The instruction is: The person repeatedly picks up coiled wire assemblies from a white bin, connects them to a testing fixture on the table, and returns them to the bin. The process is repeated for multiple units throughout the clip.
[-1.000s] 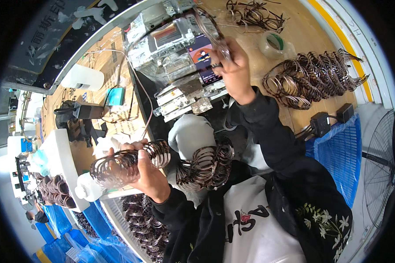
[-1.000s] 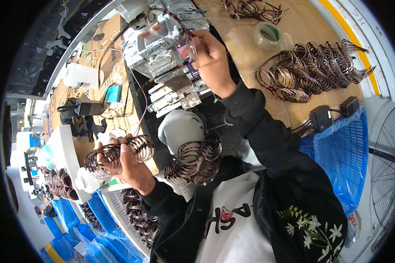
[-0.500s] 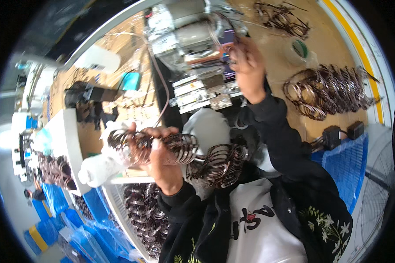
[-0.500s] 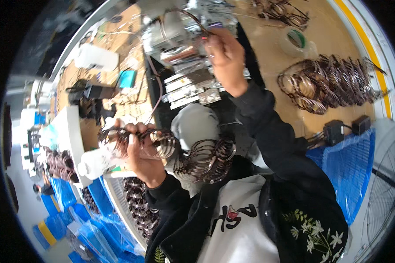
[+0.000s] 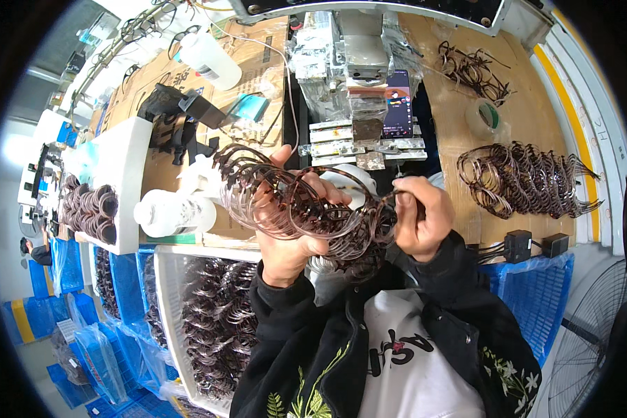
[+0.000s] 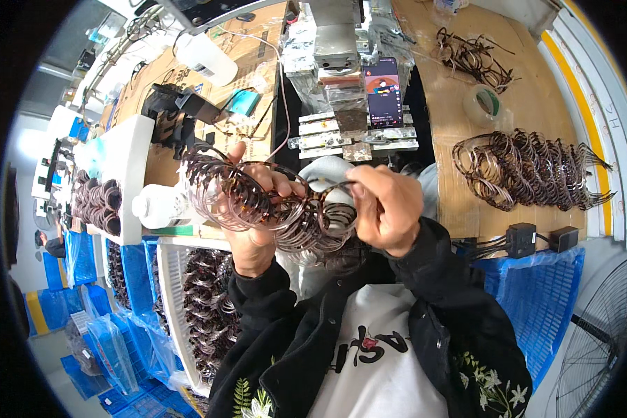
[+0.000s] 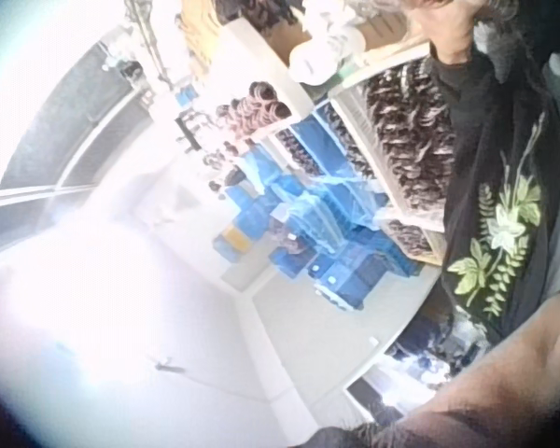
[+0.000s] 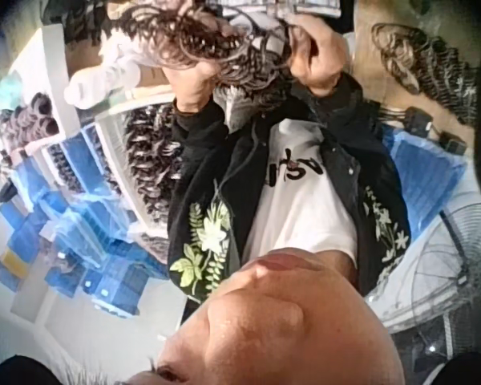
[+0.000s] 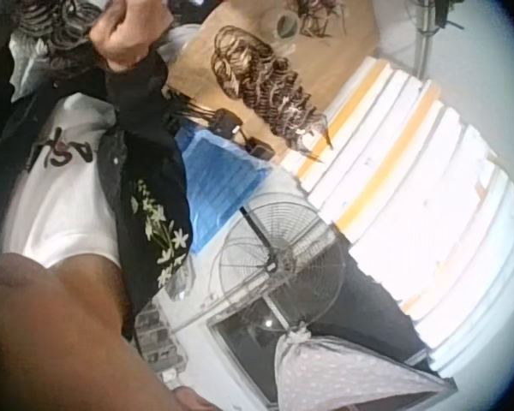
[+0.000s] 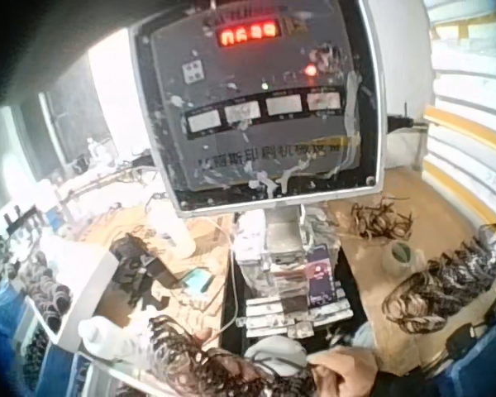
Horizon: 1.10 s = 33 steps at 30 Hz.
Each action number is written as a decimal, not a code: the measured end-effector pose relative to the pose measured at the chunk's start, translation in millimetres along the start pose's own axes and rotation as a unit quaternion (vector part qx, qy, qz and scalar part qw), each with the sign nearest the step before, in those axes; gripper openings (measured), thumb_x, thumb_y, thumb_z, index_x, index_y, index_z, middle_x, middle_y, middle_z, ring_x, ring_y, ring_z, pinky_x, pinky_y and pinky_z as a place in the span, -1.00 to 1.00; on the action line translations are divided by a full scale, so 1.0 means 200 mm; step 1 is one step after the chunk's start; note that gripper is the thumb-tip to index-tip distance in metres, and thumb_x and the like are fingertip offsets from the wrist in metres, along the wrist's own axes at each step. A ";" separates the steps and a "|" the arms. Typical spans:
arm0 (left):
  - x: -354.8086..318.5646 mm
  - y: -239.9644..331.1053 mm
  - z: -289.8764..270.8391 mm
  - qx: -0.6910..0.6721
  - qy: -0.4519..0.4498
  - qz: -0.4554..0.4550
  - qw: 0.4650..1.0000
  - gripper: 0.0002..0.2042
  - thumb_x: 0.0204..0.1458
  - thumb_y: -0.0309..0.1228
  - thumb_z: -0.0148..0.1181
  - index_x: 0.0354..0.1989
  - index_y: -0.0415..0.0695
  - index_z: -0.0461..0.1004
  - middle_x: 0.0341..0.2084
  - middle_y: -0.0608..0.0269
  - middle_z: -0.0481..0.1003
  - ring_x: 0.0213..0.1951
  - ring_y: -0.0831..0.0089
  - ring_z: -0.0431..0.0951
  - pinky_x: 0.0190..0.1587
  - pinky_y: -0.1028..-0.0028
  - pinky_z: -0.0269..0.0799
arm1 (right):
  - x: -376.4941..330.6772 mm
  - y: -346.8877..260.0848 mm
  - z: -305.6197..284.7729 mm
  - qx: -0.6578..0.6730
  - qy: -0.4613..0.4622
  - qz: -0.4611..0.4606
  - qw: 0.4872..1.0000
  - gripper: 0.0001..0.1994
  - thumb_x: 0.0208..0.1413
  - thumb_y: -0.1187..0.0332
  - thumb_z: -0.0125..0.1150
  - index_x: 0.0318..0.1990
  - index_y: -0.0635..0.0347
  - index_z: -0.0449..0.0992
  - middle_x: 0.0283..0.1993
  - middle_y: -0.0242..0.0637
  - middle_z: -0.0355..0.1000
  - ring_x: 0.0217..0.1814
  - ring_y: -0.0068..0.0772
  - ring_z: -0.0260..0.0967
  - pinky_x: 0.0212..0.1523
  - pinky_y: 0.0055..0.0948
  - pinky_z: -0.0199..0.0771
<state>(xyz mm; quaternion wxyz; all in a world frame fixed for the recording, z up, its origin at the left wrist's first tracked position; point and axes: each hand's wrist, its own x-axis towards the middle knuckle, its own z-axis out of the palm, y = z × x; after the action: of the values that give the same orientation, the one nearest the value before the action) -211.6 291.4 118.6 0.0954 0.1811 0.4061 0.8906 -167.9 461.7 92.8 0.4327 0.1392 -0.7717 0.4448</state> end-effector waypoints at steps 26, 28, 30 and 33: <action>-1.69 0.76 -0.37 0.331 0.594 0.066 0.730 -0.56 -0.11 -0.57 0.15 0.02 -0.23 0.26 -0.24 0.18 0.44 -0.24 0.47 0.46 -0.18 0.51 0.41 | -0.22 -0.06 -0.06 0.035 -0.254 0.209 0.944 -0.70 0.17 0.46 0.01 0.06 0.24 0.39 -0.19 -0.26 0.45 -0.51 -0.67 0.23 -0.48 -0.68 0.26; -1.82 0.69 -0.44 0.265 0.670 -0.001 0.694 -0.69 -0.10 -0.57 0.13 -0.12 -0.20 0.32 -0.30 0.24 0.47 -0.29 0.54 0.46 -0.27 0.59 0.38 | -0.27 -0.01 -0.10 0.013 -0.269 0.226 0.936 -0.69 0.18 0.46 -0.01 0.08 0.21 0.38 -0.20 -0.27 0.45 -0.52 -0.67 0.21 -0.48 -0.67 0.26; -1.87 0.55 -0.50 0.217 0.670 -0.006 0.710 -0.77 -0.10 -0.58 0.10 -0.21 -0.20 0.37 -0.30 0.24 0.47 -0.34 0.54 0.45 -0.31 0.61 0.36 | -0.28 0.03 -0.13 -0.015 -0.267 0.267 0.926 -0.69 0.18 0.45 -0.01 0.08 0.21 0.38 -0.20 -0.27 0.45 -0.52 -0.67 0.20 -0.48 -0.67 0.25; -1.85 0.38 -0.59 0.252 0.644 -0.048 0.721 -0.86 -0.13 -0.58 0.11 -0.34 -0.21 0.41 -0.44 0.35 0.45 -0.45 0.63 0.39 -0.41 0.61 0.31 | -0.27 0.07 -0.14 -0.025 -0.246 0.258 0.934 -0.70 0.20 0.44 -0.03 0.08 0.21 0.39 -0.21 -0.28 0.45 -0.50 -0.68 0.19 -0.46 -0.67 0.26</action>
<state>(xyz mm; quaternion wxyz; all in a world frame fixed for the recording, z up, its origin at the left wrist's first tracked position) 78.6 42.2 14.4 -0.1953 -0.4387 0.5874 0.6514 -128.3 483.1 49.1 0.1034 0.0292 -0.8741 0.4736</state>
